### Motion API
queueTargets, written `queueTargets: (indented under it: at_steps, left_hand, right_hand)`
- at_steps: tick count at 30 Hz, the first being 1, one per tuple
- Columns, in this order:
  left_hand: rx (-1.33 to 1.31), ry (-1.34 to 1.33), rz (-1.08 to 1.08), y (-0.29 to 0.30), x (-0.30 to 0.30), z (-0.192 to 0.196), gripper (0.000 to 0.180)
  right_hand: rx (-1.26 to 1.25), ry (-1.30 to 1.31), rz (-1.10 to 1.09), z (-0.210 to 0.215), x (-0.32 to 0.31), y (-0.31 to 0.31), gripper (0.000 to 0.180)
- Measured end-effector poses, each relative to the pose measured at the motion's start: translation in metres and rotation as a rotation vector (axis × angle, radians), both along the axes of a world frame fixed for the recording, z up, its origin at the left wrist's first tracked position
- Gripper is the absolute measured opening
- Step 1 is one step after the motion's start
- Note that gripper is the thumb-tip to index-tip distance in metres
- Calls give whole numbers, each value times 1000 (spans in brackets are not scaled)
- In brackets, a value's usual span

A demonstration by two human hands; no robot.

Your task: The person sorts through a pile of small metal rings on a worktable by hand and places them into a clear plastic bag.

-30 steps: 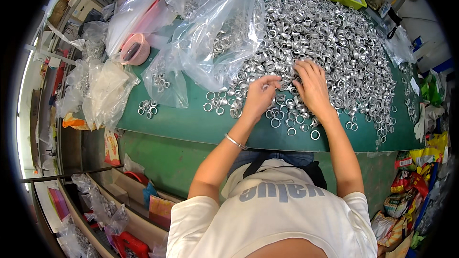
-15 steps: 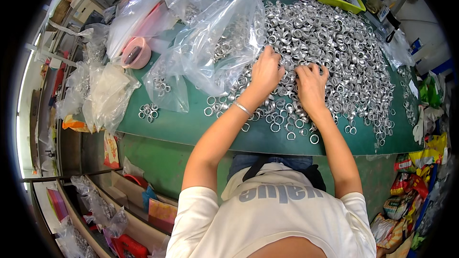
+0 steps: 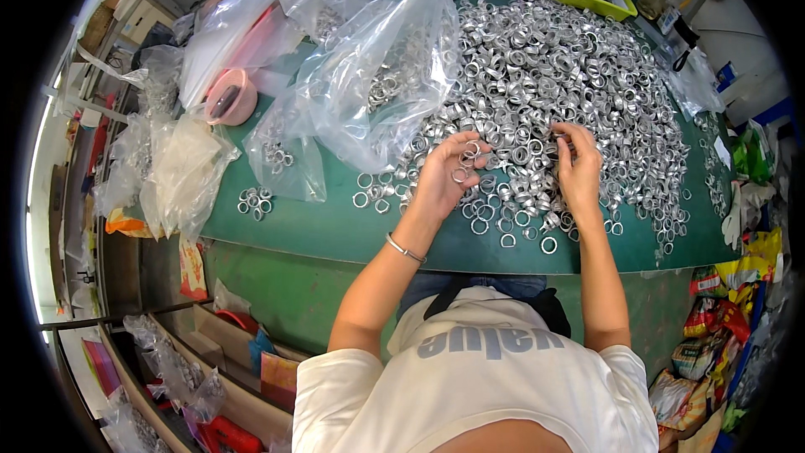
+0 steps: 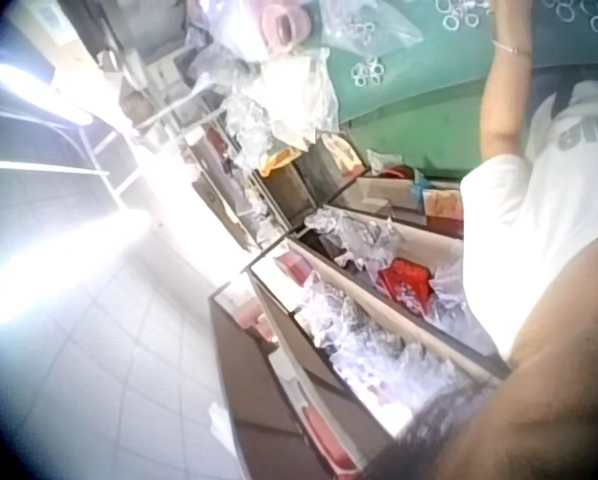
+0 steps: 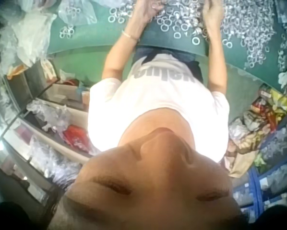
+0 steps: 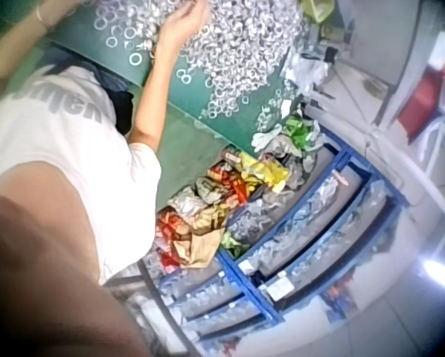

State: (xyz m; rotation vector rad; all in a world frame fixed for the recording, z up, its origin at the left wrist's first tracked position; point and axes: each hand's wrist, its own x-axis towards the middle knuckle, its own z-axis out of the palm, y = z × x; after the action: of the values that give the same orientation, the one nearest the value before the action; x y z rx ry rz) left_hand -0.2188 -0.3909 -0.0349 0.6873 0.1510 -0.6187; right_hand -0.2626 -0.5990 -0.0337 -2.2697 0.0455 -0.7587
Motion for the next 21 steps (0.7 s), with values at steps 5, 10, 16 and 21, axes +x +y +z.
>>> queueTargets:
  at_steps: [5,10,16,21]
  left_hand:
    - [161,3,-104,9,-11,-11,21]
    - [237,-17,-96,-2,-23,-9,29]
    - [189,-36,-95,-4,-26,-14,29]
    - [176,-19,-108,-4,-27,-17,27]
  right_hand:
    - [-54,130,-85,2,-17,-19,8]
    - [-166,161,-64,9,-30,-27,10]
    - [49,339,45,19,-45,-28,6]
    - [-239,411,168,28,-61,-22,11]
